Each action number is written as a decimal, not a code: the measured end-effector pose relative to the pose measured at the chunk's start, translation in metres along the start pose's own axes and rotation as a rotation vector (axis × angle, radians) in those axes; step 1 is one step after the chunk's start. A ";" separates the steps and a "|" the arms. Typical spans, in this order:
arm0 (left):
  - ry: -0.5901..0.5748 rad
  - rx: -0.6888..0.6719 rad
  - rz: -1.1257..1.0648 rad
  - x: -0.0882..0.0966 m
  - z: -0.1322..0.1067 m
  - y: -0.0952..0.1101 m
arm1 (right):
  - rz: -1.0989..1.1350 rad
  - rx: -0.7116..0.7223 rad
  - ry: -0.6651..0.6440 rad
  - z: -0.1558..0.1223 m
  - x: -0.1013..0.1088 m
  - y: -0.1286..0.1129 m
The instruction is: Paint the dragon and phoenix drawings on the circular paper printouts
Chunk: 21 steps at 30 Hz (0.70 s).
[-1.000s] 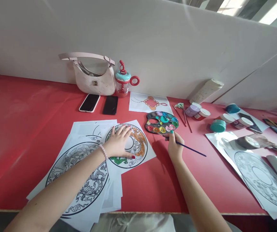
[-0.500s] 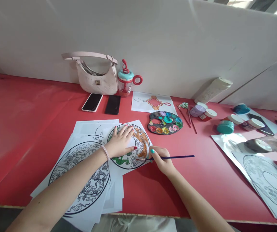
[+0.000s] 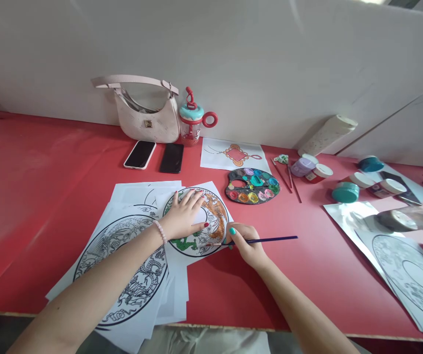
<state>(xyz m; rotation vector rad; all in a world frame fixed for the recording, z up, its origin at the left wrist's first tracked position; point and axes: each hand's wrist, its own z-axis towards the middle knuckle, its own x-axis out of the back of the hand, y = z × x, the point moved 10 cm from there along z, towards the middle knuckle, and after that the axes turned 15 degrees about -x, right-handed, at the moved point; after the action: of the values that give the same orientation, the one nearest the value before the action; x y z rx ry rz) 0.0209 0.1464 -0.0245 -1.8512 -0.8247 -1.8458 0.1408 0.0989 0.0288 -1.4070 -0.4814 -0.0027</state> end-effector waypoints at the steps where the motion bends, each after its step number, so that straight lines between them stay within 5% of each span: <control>1: -0.003 0.000 -0.001 0.000 0.000 0.000 | 0.000 0.006 -0.010 0.000 -0.002 -0.001; 21: -0.012 0.001 0.000 0.006 0.000 0.003 | -0.019 0.111 -0.101 -0.007 -0.021 -0.012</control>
<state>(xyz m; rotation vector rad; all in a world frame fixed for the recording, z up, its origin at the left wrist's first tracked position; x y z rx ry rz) 0.0222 0.1449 -0.0186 -1.8637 -0.8303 -1.8355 0.1209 0.0848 0.0331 -1.2983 -0.5707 0.0790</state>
